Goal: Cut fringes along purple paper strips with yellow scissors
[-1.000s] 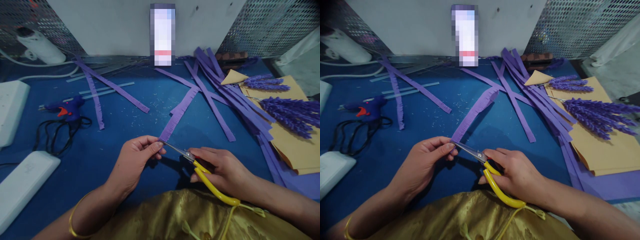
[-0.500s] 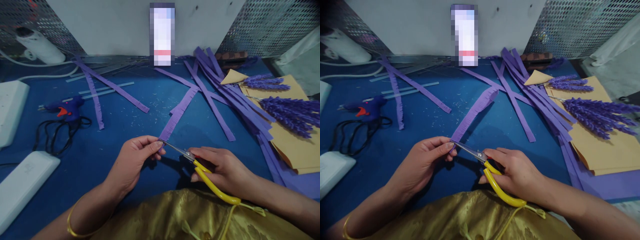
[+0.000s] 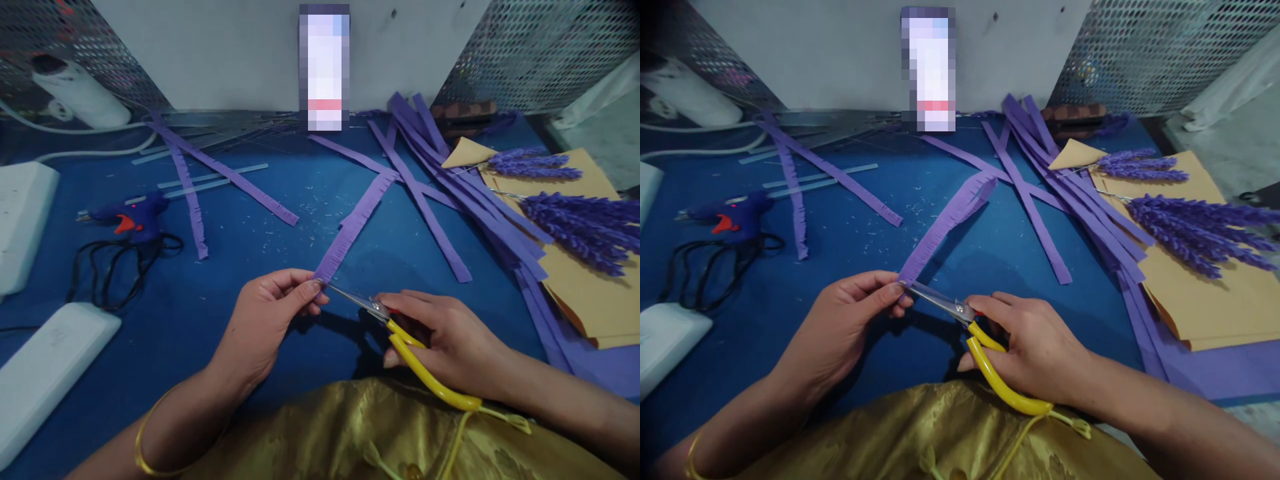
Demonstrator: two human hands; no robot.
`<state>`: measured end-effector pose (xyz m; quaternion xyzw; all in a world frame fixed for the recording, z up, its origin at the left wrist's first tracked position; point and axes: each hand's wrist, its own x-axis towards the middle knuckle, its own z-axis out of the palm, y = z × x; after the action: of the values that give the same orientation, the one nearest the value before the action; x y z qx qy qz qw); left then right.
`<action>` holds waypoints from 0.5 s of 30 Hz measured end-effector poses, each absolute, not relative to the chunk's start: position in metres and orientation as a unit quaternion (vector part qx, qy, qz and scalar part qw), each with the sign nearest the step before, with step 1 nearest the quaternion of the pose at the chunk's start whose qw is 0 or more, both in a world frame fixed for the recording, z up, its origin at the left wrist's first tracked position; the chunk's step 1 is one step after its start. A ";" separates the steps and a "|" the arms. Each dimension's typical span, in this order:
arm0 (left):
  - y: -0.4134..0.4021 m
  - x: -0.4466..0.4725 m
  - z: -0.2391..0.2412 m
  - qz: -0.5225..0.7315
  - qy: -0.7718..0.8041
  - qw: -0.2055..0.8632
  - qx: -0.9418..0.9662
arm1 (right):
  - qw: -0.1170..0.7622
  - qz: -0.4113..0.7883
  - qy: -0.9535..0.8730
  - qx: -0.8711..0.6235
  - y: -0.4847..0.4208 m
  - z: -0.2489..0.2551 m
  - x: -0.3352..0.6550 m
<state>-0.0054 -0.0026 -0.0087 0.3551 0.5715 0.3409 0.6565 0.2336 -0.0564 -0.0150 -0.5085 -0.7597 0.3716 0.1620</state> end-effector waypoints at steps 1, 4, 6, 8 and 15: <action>-0.003 -0.005 -0.009 0.340 0.571 0.657 0.356 | 0.162 0.372 -0.759 -0.509 -0.057 -0.015 0.233; -0.004 -0.005 -0.010 0.337 0.571 0.658 0.357 | 0.164 0.376 -0.758 -0.508 -0.056 -0.016 0.233; -0.004 -0.005 -0.010 0.336 0.572 0.658 0.357 | 0.165 0.379 -0.756 -0.507 -0.056 -0.015 0.233; -0.005 -0.005 -0.010 0.338 0.573 0.657 0.356 | 0.164 0.387 -0.754 -0.505 -0.056 -0.015 0.233; -0.005 -0.005 -0.012 0.338 0.568 0.656 0.363 | 0.166 0.397 -0.758 -0.490 -0.055 -0.013 0.234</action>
<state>-0.0047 -0.0048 -0.0121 0.3628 0.5683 0.3384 0.6564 0.2338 -0.0552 -0.0131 -0.4896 -0.7583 0.3972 0.1661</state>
